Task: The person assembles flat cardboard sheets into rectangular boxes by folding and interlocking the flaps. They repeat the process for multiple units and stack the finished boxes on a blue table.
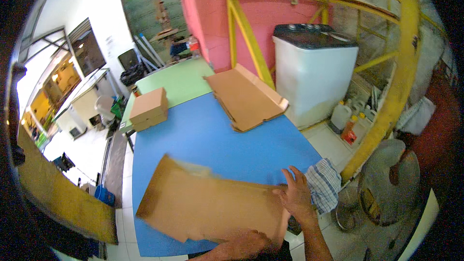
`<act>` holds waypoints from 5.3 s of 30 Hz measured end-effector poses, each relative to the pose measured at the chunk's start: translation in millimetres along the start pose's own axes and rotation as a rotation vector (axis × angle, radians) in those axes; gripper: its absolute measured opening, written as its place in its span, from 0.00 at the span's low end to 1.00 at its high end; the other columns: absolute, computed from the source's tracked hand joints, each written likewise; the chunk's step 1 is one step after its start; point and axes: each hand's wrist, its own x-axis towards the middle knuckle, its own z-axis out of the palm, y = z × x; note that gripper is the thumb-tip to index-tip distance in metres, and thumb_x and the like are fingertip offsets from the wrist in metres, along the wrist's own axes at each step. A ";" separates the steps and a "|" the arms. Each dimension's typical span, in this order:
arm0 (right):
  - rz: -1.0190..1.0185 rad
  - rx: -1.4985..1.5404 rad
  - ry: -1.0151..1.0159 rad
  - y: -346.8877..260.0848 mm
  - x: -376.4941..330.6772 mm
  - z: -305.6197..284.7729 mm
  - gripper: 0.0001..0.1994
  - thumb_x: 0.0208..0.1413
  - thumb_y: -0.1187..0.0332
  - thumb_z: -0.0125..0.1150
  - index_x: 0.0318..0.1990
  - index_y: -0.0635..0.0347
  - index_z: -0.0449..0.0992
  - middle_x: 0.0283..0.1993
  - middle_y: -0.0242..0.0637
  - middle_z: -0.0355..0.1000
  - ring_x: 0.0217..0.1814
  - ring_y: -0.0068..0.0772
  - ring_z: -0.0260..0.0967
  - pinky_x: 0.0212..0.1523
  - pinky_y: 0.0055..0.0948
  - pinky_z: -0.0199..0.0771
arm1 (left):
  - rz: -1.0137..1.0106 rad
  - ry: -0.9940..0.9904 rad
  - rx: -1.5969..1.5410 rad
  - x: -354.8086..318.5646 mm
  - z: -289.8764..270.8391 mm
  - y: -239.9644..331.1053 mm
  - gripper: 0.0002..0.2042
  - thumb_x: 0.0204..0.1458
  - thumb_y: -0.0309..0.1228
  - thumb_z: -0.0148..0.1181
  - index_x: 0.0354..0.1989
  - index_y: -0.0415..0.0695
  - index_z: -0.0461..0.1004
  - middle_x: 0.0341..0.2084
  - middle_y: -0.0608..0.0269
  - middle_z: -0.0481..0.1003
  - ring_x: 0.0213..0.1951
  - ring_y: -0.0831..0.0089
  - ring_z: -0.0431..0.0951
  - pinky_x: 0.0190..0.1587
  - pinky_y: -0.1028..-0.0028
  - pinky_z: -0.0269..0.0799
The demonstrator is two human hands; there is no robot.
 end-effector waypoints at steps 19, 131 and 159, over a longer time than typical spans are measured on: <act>0.309 0.766 -0.607 -117.5 -11.4 50.1 0.21 0.52 0.66 0.63 0.52 0.66 0.72 0.40 0.54 0.79 0.42 0.54 0.78 0.45 0.42 0.77 | -0.526 0.827 0.329 -54.3 18.4 -20.4 0.13 0.48 0.38 0.67 0.39 0.49 0.76 0.31 0.63 0.75 0.38 0.62 0.75 0.45 0.56 0.67; 0.013 0.623 -0.486 -69.2 -28.5 26.3 0.14 0.47 0.73 0.68 0.43 0.53 0.79 0.50 0.43 0.73 0.53 0.44 0.72 0.48 0.40 0.75 | -0.566 0.756 -0.064 -131.1 -4.6 -63.2 0.08 0.50 0.28 0.64 0.39 0.45 0.83 0.41 0.61 0.83 0.44 0.63 0.82 0.49 0.65 0.78; 0.384 0.766 -0.413 -83.3 -47.0 28.6 0.32 0.51 0.81 0.58 0.66 0.66 0.59 0.55 0.54 0.67 0.55 0.51 0.72 0.52 0.41 0.76 | -0.459 0.577 -0.167 -35.1 -33.0 -63.2 0.13 0.59 0.30 0.56 0.50 0.45 0.79 0.44 0.50 0.80 0.45 0.50 0.80 0.49 0.57 0.74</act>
